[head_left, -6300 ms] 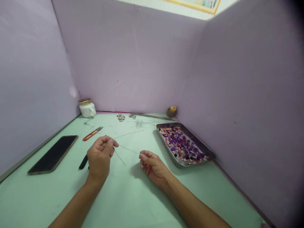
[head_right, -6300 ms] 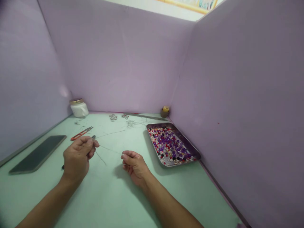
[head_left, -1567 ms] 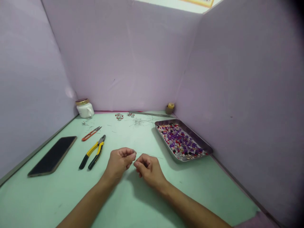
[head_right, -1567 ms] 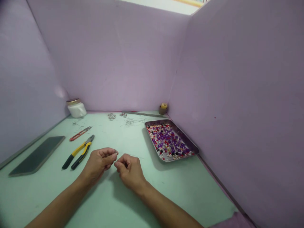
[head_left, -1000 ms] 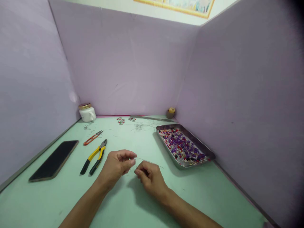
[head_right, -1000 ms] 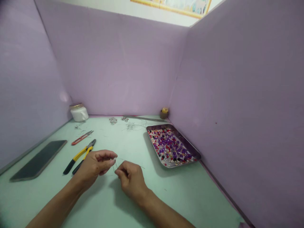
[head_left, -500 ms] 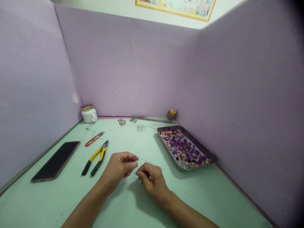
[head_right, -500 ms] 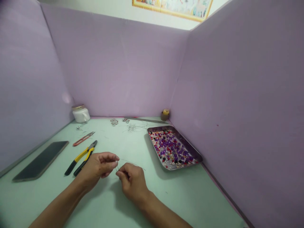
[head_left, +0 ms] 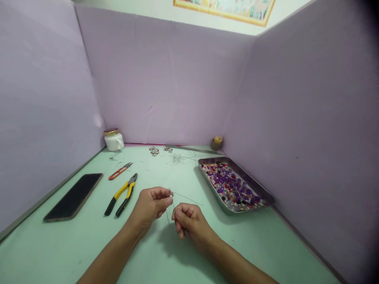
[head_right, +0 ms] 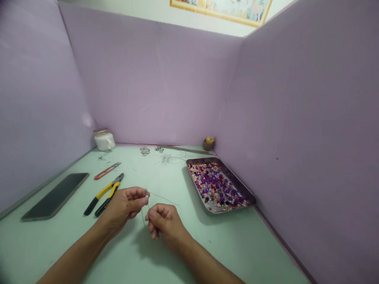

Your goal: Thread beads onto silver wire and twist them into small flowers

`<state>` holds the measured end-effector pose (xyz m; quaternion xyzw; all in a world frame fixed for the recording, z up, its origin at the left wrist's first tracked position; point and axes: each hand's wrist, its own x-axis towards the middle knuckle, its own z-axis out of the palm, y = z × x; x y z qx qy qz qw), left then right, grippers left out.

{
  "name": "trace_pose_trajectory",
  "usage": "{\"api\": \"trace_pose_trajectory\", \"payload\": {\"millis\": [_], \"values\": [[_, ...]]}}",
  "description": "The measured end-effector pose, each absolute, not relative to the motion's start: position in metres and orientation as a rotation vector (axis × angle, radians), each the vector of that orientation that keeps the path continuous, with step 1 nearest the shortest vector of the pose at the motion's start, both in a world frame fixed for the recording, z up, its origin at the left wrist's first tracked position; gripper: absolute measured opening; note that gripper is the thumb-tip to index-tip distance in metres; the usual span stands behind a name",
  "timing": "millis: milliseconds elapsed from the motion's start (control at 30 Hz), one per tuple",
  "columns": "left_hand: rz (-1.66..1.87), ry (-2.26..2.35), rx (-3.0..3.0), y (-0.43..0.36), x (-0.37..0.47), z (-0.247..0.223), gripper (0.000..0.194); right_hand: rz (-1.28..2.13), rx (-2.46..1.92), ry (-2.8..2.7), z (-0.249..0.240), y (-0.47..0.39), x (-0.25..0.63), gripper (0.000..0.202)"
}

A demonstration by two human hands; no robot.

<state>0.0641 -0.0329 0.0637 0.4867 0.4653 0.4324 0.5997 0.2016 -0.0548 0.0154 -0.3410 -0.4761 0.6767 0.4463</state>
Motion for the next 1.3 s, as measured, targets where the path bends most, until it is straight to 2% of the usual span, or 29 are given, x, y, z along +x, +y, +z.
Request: {"api": "trace_pose_trajectory", "payload": {"millis": [300,500,767,867,967,1033,1133,1300], "values": [[0.973,1.006,1.122,-0.032,0.065,0.059,0.016,1.949,-0.56,-0.955,0.018,-0.057,0.2,0.028],[0.967,0.999,1.13,-0.034,0.066,0.06,0.014,1.933,-0.609,-0.94,0.017,-0.056,0.2,0.027],[0.886,1.12,1.099,-0.031,0.063,0.055,0.016,1.479,-1.173,-1.427,0.031,-0.06,0.205,0.031],[0.788,1.145,1.105,-0.03,0.064,0.054,0.014,1.089,-1.294,-1.458,0.043,-0.059,0.217,0.033],[0.69,1.148,1.132,-0.029,0.066,0.051,0.013,0.671,-1.29,-1.377,0.047,-0.05,0.228,0.026],[0.647,1.14,1.127,-0.028,0.069,0.047,0.013,0.82,-1.269,-1.359,0.042,-0.041,0.23,0.024],[0.622,1.154,1.107,-0.027,0.074,0.041,0.011,1.327,-1.224,-1.287,0.029,-0.031,0.227,0.029],[0.595,1.183,1.118,-0.027,0.079,0.038,0.013,1.529,-1.169,-1.163,0.015,-0.027,0.22,0.025]]}}
